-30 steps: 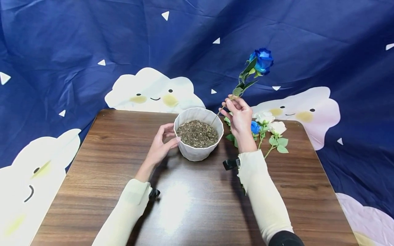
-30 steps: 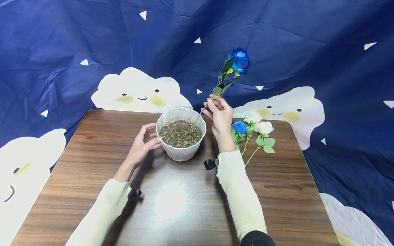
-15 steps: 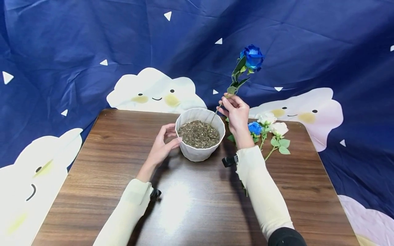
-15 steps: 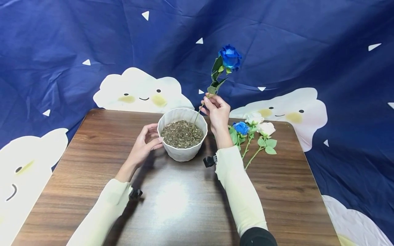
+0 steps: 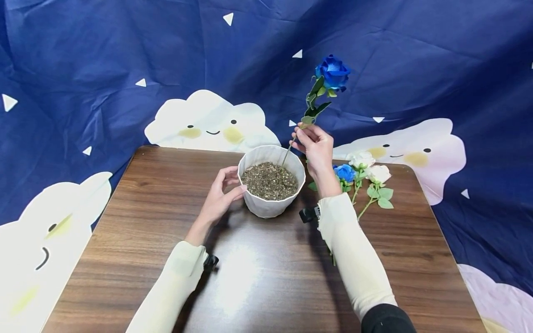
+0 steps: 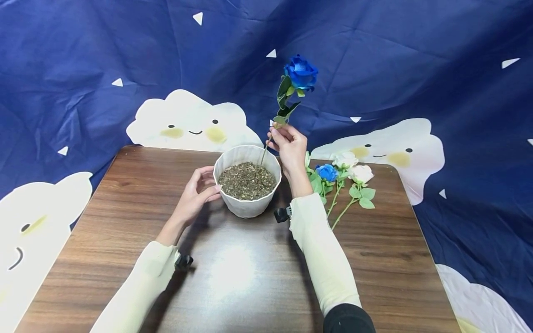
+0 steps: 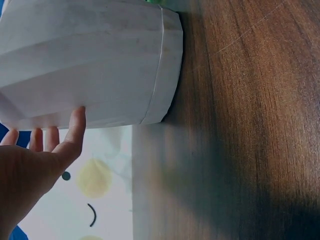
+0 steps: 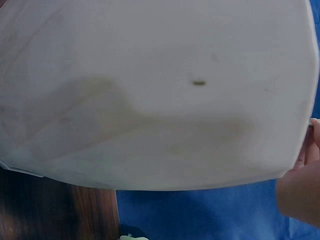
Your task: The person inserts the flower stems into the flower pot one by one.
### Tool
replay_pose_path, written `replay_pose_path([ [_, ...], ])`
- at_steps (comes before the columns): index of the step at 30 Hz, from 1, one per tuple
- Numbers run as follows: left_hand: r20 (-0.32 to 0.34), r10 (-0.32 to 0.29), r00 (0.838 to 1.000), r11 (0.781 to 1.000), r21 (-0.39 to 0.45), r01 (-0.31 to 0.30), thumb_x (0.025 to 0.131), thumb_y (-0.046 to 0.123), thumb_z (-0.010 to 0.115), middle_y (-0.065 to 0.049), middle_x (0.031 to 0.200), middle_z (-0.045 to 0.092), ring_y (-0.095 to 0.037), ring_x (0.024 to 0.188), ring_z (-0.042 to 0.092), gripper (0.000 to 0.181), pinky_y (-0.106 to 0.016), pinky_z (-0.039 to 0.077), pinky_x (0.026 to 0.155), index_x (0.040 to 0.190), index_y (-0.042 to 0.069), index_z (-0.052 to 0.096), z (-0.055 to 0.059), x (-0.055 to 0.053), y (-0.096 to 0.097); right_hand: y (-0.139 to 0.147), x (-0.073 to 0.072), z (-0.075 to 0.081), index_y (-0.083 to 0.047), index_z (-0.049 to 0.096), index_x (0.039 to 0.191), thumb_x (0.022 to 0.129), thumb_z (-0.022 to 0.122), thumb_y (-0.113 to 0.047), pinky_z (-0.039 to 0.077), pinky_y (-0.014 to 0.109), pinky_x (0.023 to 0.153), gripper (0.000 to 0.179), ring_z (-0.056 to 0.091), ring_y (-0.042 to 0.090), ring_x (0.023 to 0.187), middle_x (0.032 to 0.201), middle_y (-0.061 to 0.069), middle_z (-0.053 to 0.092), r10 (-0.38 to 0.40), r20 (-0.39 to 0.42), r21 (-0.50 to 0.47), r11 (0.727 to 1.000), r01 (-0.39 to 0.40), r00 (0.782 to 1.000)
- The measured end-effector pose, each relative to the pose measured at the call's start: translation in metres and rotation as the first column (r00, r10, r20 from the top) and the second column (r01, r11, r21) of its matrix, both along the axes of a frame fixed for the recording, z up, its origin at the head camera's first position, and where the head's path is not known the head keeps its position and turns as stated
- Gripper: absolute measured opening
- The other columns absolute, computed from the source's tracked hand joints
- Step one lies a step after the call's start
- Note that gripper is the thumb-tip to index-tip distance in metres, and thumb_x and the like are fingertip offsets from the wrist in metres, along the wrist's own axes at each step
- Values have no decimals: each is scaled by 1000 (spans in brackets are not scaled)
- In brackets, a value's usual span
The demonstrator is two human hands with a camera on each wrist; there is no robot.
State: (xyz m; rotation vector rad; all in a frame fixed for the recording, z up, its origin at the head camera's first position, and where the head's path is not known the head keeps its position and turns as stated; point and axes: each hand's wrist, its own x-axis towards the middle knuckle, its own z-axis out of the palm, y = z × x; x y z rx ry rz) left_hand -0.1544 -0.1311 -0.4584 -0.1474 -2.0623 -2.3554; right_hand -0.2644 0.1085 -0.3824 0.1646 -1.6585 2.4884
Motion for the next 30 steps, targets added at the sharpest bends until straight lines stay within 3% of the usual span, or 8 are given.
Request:
replay_pose_path([
  [12,6,-12,1000,1000,0,12,90,0,67,-25,137,45,-35,119,51,60,-43,60,90,144,-2,41,0,0,-1,-7,-1,-8,12,64,112,95,65,6,64,28,70,18,71,18,81,89,5,73,41,49,93,995,-46,998],
  [17,5,-9,1000,1000,-3,9,90,0,67,-25,136,45,-34,118,51,60,-48,59,91,144,-1,41,2,1,0,-10,-1,-11,14,64,109,95,64,8,63,27,70,15,71,16,83,92,3,74,63,35,149,987,-68,997],
  [21,1,-9,1000,1000,-2,9,91,0,67,-25,136,44,-34,117,51,59,-46,60,91,144,-1,41,1,1,0,-10,0,-10,19,60,115,95,64,7,63,26,70,23,71,16,83,93,3,73,84,39,178,980,-90,996],
  [30,0,-5,1000,1000,1,5,90,0,67,-25,135,45,-34,117,51,60,-51,59,91,144,-1,41,0,0,-1,-10,-2,-10,16,64,114,96,64,6,63,28,73,21,70,16,86,99,8,72,114,72,263,956,-129,991],
])
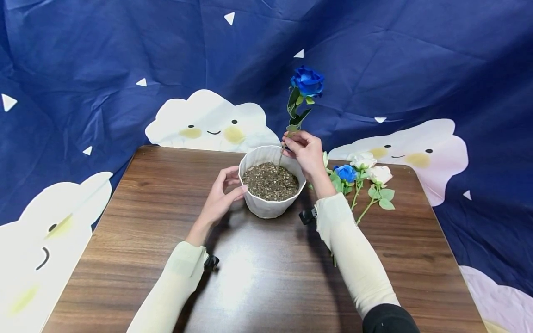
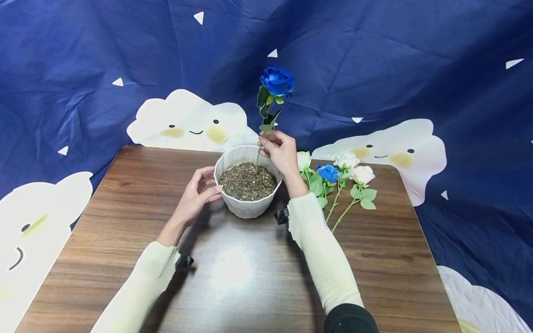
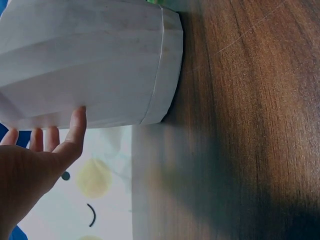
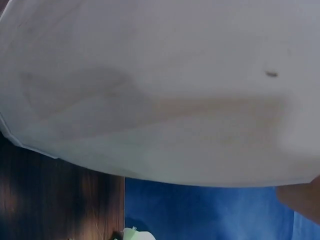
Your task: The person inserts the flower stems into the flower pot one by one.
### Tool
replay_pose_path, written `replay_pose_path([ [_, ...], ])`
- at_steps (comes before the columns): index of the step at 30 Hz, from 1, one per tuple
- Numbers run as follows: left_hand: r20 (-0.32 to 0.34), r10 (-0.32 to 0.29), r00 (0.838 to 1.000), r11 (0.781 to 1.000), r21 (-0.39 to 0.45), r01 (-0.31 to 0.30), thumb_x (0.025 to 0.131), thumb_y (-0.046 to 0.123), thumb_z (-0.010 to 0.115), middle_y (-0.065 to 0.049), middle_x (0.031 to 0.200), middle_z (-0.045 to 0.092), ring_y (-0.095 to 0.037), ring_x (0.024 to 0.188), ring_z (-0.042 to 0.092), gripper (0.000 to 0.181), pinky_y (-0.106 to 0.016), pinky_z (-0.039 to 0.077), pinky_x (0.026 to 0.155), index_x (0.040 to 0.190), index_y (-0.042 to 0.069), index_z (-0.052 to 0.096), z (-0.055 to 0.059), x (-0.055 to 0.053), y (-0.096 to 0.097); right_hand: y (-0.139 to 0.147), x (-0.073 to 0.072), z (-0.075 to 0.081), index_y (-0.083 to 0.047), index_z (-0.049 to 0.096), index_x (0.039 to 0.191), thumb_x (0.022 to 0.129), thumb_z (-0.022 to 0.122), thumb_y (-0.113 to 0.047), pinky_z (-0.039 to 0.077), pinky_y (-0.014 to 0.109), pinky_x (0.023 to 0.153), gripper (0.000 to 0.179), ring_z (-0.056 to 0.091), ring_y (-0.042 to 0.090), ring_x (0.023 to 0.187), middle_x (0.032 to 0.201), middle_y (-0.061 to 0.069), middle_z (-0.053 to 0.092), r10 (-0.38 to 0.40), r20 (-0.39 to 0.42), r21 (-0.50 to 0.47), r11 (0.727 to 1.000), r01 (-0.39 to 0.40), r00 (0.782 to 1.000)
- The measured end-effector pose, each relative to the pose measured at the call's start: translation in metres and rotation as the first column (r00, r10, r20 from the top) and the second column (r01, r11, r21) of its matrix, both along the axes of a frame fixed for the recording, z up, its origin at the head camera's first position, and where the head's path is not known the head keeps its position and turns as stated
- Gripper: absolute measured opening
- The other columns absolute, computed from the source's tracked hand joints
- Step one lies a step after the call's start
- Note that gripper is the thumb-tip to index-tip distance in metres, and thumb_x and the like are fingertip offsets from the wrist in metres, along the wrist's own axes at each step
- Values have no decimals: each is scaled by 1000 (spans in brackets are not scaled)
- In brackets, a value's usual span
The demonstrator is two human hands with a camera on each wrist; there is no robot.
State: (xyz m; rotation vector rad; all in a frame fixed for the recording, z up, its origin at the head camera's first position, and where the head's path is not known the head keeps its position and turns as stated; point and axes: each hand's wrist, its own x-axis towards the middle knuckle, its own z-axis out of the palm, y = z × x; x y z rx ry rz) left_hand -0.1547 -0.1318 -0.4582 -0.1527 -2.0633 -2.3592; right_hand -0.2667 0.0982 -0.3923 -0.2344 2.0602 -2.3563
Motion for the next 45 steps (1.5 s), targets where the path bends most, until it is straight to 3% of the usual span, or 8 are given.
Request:
replay_pose_path([
  [9,3,0,1000,1000,-1,0,90,1,67,-24,136,45,-34,118,51,60,-40,61,87,144,-1,41,-1,-2,1,0,-1,0,16,62,110,96,63,8,63,28,74,17,70,14,83,98,3,71,35,-2,59,998,-35,999],
  [17,-2,7,1000,1000,3,-7,90,1,68,-26,136,45,-34,117,51,60,-57,57,92,144,0,42,-1,-2,1,-3,0,0,17,61,107,96,62,8,63,28,76,14,70,13,83,114,36,64,62,-23,166,984,-57,998],
  [22,0,4,1000,1000,1,-4,90,1,68,-26,136,45,-34,118,51,60,-54,58,91,144,-1,41,-1,-2,2,-2,1,-1,15,64,110,96,63,6,63,28,74,16,70,14,83,104,28,68,59,-45,249,967,-46,997],
  [28,8,8,1000,1000,1,-8,91,0,67,-24,136,45,-33,117,51,60,-45,61,88,145,0,41,0,-1,2,-1,1,-3,10,70,102,94,66,5,63,27,70,10,69,11,75,95,24,72,66,-140,373,928,-9,988],
  [34,9,13,1000,1000,1,-13,91,-1,66,-24,136,45,-32,117,51,59,-46,61,88,144,0,41,1,0,3,-2,3,-4,9,72,101,95,67,3,63,26,70,10,72,23,79,93,24,72,69,-178,432,902,15,982],
  [38,9,13,1000,1000,2,-13,91,-1,66,-24,135,46,-34,118,50,59,-45,61,88,144,0,41,1,0,2,-2,4,-4,11,71,101,94,68,2,63,27,72,12,72,23,80,97,27,72,62,-162,397,918,7,985],
  [42,9,14,1000,1000,1,-14,91,-1,67,-24,136,45,-34,118,50,59,-46,61,89,145,0,42,1,0,2,-2,3,-3,17,68,102,92,70,5,63,28,74,15,71,14,79,105,31,69,59,-109,255,967,-29,992],
  [45,13,11,1000,1000,-3,-11,91,0,66,-23,135,45,-34,119,50,59,-50,59,91,145,0,42,0,1,3,0,4,-4,17,68,105,90,71,7,64,30,74,18,71,12,78,101,27,71,46,-65,166,986,-34,997],
])
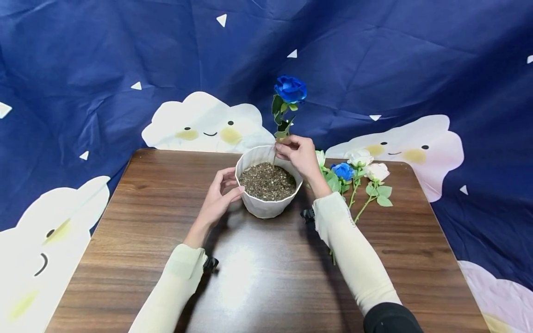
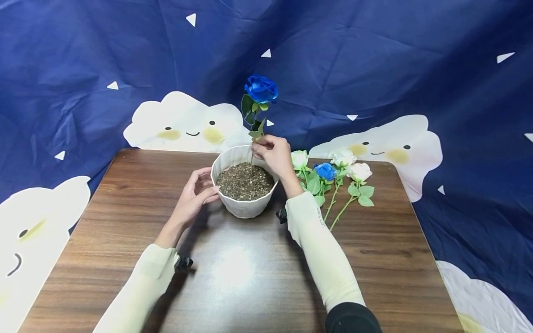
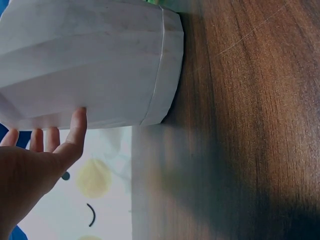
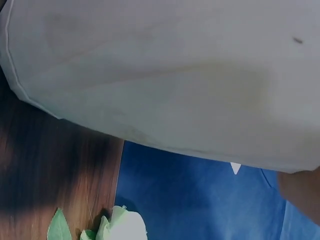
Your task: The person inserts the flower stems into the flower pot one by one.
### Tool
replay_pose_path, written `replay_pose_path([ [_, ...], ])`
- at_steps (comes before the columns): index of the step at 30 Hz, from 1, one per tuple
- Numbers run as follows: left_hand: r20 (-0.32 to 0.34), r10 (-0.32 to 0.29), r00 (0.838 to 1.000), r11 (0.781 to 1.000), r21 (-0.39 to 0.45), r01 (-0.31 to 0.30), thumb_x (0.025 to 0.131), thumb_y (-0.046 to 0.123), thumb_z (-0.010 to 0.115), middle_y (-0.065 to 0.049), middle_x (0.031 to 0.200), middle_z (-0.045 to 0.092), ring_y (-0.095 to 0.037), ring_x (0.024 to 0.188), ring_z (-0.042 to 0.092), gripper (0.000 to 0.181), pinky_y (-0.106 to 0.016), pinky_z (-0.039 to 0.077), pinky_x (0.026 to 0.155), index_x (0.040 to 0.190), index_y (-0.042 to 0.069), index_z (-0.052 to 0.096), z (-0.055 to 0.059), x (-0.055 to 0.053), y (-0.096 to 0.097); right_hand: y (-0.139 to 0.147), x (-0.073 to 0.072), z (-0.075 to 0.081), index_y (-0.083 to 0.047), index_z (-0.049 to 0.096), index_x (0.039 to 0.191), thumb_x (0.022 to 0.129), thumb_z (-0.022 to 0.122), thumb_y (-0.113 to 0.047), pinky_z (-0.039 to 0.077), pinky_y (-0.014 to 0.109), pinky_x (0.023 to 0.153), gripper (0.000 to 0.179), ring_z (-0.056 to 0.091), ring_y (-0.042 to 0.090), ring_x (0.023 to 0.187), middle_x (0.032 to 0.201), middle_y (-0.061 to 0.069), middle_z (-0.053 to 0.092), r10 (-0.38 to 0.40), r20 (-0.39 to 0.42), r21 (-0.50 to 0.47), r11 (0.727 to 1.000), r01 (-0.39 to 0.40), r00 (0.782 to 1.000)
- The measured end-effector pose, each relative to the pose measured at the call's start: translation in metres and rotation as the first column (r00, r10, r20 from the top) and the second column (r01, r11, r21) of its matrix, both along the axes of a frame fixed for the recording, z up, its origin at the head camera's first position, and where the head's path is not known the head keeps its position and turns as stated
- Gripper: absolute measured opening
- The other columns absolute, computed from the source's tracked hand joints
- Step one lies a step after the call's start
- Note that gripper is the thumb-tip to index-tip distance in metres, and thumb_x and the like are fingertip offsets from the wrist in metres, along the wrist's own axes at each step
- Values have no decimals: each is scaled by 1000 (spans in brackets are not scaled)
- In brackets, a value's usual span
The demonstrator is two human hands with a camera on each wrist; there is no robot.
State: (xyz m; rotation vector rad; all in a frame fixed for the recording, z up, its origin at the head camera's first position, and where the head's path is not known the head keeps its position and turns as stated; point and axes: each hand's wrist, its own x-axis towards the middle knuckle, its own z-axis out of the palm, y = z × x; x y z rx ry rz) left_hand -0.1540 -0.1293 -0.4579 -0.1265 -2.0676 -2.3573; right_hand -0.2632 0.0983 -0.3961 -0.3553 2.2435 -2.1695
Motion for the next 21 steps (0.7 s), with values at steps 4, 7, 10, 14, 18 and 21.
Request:
replay_pose_path([
  [4,2,-4,1000,1000,4,4,91,-1,66,-24,137,45,-34,119,51,60,-54,57,93,145,0,41,-2,0,0,3,2,-1,13,70,107,88,75,5,64,30,74,22,72,11,80,95,20,74,-43,-21,6,999,43,999],
  [7,-1,-6,1000,1000,5,6,90,0,67,-25,137,44,-34,119,51,60,-54,57,93,145,0,41,-2,-1,0,7,3,-2,11,72,106,87,78,0,63,28,75,23,72,10,78,97,23,74,-90,-67,56,994,94,994],
  [10,-3,-6,1000,1000,7,6,90,1,67,-25,137,44,-34,119,51,60,-52,58,92,145,0,41,-1,-1,0,12,4,-2,11,73,108,87,79,-3,63,27,75,25,72,9,75,100,26,73,-122,-72,81,989,128,990],
  [14,1,-4,1000,1000,6,4,91,1,67,-24,137,45,-33,118,51,60,-50,59,91,145,0,41,0,-1,0,17,6,1,14,70,111,89,77,-2,63,28,75,28,73,11,75,101,30,71,-129,-36,60,990,131,991],
  [18,6,-2,1000,1000,5,2,91,0,67,-23,137,45,-31,118,50,60,-44,61,89,145,1,41,-1,0,0,20,10,2,14,70,111,89,77,-2,63,27,74,28,73,12,74,99,32,70,-127,-25,35,991,128,992],
  [21,5,-2,1000,1000,5,2,91,-1,67,-23,137,45,-31,118,50,60,-42,61,88,145,1,41,-1,0,0,22,12,2,14,70,112,90,76,-2,63,26,73,28,73,11,73,97,30,72,-122,-38,23,992,123,992],
])
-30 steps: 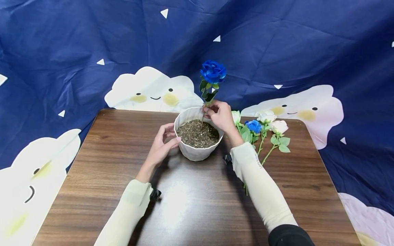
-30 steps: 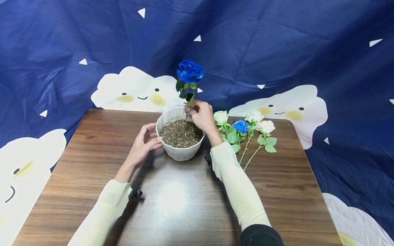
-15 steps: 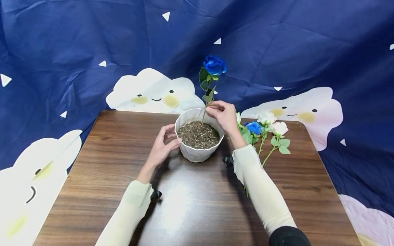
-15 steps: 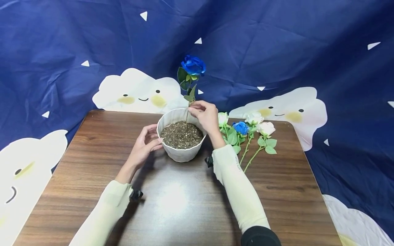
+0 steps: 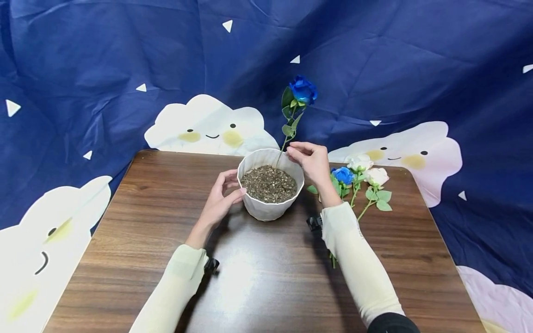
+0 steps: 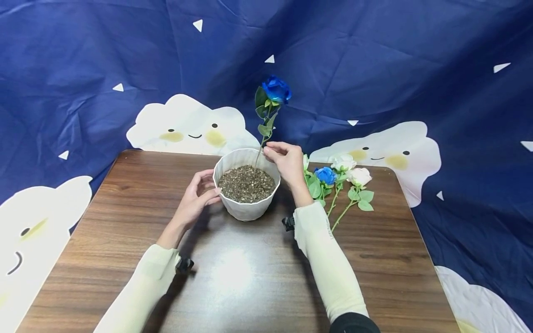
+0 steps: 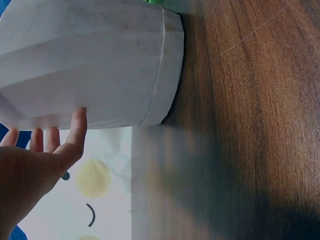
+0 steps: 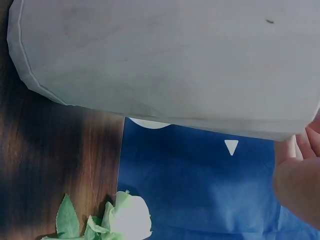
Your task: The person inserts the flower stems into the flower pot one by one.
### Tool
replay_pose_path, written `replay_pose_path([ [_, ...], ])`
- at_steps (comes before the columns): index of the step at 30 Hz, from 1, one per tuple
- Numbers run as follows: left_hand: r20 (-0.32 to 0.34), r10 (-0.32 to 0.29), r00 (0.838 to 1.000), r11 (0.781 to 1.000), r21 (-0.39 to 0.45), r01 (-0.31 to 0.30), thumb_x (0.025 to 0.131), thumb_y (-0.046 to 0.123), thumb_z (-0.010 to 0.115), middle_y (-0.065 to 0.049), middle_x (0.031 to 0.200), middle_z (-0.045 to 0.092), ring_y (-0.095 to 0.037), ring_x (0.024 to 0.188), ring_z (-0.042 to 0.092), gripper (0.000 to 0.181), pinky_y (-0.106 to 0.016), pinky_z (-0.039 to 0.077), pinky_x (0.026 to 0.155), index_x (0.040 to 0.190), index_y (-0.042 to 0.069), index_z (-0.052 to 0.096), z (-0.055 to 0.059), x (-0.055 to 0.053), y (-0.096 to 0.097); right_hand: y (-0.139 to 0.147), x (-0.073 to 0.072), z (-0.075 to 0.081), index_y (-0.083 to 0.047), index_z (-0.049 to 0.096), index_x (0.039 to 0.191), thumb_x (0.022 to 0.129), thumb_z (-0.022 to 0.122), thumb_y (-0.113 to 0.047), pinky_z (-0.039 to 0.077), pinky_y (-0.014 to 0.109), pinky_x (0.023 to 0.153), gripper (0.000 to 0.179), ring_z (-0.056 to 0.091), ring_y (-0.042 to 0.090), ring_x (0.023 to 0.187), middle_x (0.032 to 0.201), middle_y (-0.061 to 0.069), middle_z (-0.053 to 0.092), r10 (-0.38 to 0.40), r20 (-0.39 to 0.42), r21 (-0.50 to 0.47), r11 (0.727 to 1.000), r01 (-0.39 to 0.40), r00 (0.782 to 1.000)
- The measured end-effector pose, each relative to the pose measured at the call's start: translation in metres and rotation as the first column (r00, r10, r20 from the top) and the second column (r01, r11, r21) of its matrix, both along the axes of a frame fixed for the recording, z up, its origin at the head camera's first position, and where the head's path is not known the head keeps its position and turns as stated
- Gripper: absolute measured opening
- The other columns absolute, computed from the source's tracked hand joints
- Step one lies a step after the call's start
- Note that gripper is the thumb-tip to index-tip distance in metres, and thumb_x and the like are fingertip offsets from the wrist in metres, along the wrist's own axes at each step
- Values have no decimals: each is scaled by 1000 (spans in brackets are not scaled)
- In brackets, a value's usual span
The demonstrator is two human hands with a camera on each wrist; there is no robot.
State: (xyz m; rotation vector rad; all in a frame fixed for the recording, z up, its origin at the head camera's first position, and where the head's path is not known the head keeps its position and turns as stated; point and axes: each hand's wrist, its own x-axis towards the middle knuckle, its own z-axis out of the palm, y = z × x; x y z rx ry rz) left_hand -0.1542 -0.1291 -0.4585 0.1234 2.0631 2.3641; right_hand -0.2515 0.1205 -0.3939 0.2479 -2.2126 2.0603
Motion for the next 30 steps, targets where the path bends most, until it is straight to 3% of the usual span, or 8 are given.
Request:
replay_pose_path([
  [7,5,-3,1000,1000,0,3,90,-3,66,-23,137,45,-31,117,50,60,-42,61,89,145,-1,41,-1,1,0,11,2,-3,17,67,113,91,72,4,64,31,74,27,73,14,74,87,13,75,4,-43,-94,996,-8,999],
  [12,0,4,1000,1000,-3,-4,90,0,67,-22,135,45,-29,116,50,60,-48,60,91,145,1,42,0,1,0,23,2,-2,13,69,113,91,72,1,64,35,74,25,74,17,77,86,12,75,1,-27,-177,984,-6,1000],
  [17,-3,6,1000,1000,-3,-6,90,0,67,-22,136,46,-29,117,51,60,-51,59,92,144,1,42,1,1,0,38,4,-1,2,73,108,92,72,-1,64,35,74,15,74,20,78,89,13,75,-2,19,-224,975,7,1000],
  [23,-1,4,1000,1000,-2,-4,91,-1,66,-23,136,45,-30,117,50,60,-57,56,94,145,0,41,0,0,0,55,7,-5,-6,74,103,94,71,-3,64,35,75,10,74,18,78,89,6,76,-18,86,-244,969,38,996],
  [30,7,1,1000,1000,2,-1,91,-2,66,-24,138,44,-32,119,49,60,-50,58,94,145,-1,40,1,0,0,72,12,-12,-10,74,99,95,69,-3,63,30,73,10,74,15,76,87,4,76,-28,134,-269,961,64,991],
])
